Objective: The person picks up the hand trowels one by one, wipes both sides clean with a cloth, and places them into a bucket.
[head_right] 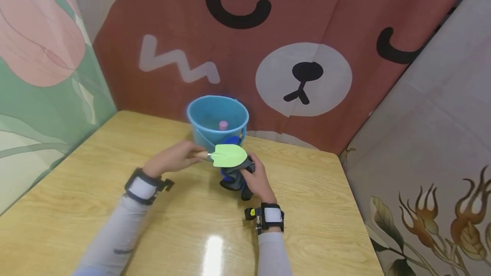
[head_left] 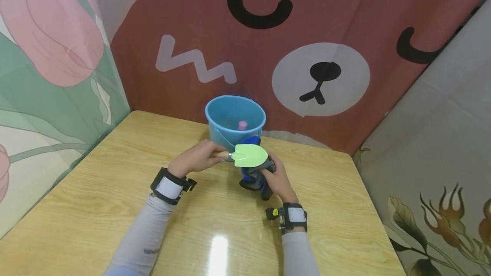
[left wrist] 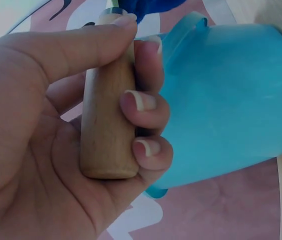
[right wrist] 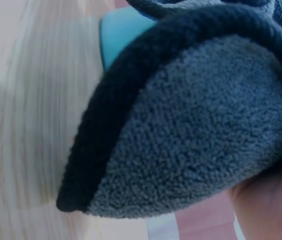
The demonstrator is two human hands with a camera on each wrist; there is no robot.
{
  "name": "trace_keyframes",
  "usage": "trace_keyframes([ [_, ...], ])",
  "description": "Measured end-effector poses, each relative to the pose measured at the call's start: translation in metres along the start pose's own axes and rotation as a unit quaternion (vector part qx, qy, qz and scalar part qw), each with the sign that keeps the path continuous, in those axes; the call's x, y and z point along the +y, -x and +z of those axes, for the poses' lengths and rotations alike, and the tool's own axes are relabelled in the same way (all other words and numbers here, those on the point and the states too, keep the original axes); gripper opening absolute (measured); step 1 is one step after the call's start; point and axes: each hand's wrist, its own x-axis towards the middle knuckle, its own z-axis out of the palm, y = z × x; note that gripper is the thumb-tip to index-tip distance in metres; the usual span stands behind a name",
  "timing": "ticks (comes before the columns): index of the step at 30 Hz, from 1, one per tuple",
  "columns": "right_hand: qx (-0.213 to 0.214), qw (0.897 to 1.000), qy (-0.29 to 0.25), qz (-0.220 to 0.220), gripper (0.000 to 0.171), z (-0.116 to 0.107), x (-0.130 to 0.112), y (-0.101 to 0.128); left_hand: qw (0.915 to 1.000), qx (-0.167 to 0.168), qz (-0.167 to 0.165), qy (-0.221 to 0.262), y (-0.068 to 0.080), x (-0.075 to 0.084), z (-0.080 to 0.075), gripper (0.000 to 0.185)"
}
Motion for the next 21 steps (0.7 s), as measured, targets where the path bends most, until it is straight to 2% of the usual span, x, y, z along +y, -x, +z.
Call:
trace_keyframes([
  [6, 0.008, 1.000, -0.003, 0.006, 0.042, -0.004, -0.005, 0.002, 0.9998, -0.006, -0.012, 0.012, 0.005, 0.000, -0.006, 0.009],
  [10, 0.005, 1.000, -0.011, 0.019, 0.045, -0.007, -0.007, 0.000, 0.9993, -0.011, -0.032, 0.016, 0.006, -0.002, -0.009, 0.002],
  [14, 0.001, 0.999, -0.020, 0.025, 0.046, -0.009, -0.007, 0.000, 0.9985, -0.015, -0.050, 0.015, 0.007, -0.004, -0.011, 0.003],
  [21, 0.025, 0.999, -0.014, 0.032, 0.045, -0.011, -0.002, 0.002, 0.9981, -0.016, -0.058, 0.015, 0.009, -0.010, -0.014, 0.005],
])
